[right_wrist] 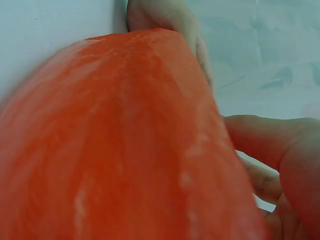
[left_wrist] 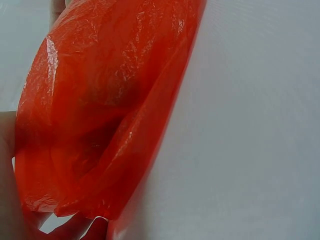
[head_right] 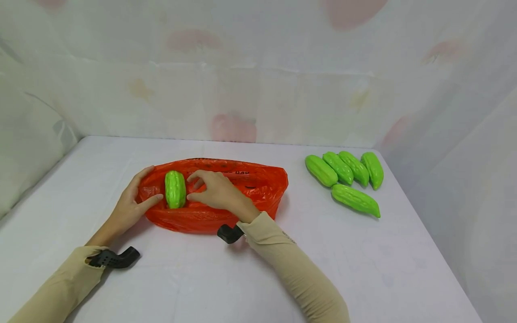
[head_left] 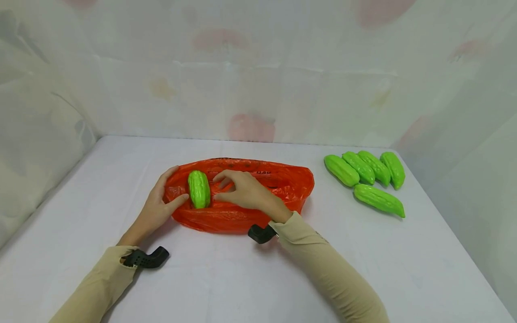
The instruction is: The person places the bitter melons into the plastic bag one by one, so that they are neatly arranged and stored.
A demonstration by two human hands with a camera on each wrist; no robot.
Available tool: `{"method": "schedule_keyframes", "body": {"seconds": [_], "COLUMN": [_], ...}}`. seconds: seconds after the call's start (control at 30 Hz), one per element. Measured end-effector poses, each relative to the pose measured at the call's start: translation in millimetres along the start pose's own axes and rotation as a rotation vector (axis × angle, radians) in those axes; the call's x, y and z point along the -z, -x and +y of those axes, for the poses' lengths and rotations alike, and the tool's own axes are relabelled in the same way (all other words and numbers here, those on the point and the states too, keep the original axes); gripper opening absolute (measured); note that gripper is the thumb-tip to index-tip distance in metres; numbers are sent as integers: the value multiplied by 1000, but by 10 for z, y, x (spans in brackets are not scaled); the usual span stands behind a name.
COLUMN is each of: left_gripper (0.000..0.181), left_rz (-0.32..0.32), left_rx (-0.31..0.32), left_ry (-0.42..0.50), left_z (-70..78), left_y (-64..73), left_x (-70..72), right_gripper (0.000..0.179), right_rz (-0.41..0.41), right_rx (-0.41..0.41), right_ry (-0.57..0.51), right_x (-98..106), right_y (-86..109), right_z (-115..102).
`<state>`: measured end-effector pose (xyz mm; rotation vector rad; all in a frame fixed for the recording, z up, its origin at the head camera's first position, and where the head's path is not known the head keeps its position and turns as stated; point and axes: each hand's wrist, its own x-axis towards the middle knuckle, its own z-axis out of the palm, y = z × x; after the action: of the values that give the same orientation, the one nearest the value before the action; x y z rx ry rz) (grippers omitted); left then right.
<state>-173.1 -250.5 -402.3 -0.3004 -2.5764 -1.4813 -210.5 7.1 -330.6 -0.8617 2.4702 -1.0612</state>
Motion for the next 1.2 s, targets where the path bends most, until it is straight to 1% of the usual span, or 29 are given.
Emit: {"method": "schedule_keyframes", "body": {"seconds": [0.2,0.57,0.73,1.2], "left_gripper": [76,77,77,77], "left_rz": [5,7,8,5], "left_rx": [-4,-6,-5,-7], "left_ry": [1,-5,-9,-15], "left_z": [-2,-17,-13,-8], "left_y": [-1,3,0,4], "left_x": [-2,3,0,11], "right_gripper": [45,45,43,39], "right_rz": [21,98,126,160], "right_rx": [17,21,43,58], "right_ry": [-16,-47,-69,-74], "right_x": [97,253,299,409], "right_y": [94,244,301,452], "right_z": [27,77,126,213]}}
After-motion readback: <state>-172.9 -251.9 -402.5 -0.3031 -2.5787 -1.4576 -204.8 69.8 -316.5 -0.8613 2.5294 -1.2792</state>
